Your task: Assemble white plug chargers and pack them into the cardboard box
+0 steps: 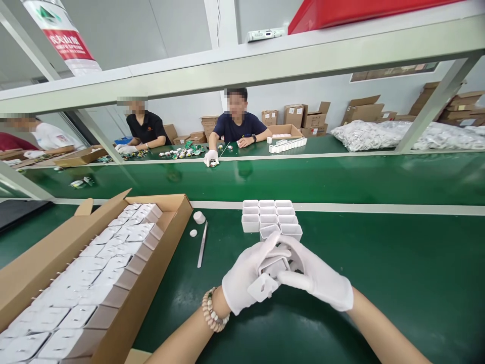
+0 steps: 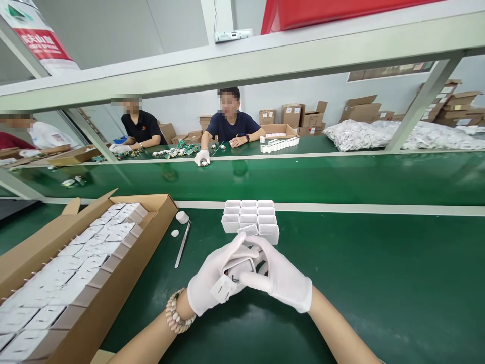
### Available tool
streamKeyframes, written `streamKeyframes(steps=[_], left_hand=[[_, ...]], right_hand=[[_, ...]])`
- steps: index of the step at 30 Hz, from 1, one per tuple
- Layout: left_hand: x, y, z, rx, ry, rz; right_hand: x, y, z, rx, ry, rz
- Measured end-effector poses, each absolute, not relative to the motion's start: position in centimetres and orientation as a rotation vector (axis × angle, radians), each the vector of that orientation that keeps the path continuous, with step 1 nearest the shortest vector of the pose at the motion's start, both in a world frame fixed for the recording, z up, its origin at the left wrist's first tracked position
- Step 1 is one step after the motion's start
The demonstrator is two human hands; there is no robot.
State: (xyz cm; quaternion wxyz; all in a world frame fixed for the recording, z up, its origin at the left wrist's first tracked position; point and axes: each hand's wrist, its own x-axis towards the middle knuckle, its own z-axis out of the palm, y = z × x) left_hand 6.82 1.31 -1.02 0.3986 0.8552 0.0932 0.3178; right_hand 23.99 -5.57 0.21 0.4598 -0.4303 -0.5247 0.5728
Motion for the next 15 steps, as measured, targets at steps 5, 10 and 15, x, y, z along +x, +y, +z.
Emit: streamKeyframes(steps=[5, 10, 15], left_hand=[[7.4, 0.4, 0.2, 2.189, 0.157, 0.767], [7.7, 0.6, 1.0, 2.120, 0.093, 0.685], [7.6, 0.4, 1.2, 2.044, 0.133, 0.651]], right_hand=[[23.4, -5.6, -0.2, -0.949, -1.243, 1.647], [23.1, -5.7, 0.2, -0.957, -1.198, 1.585], [22.5, -5.8, 0.7, -0.910, -1.181, 1.489]])
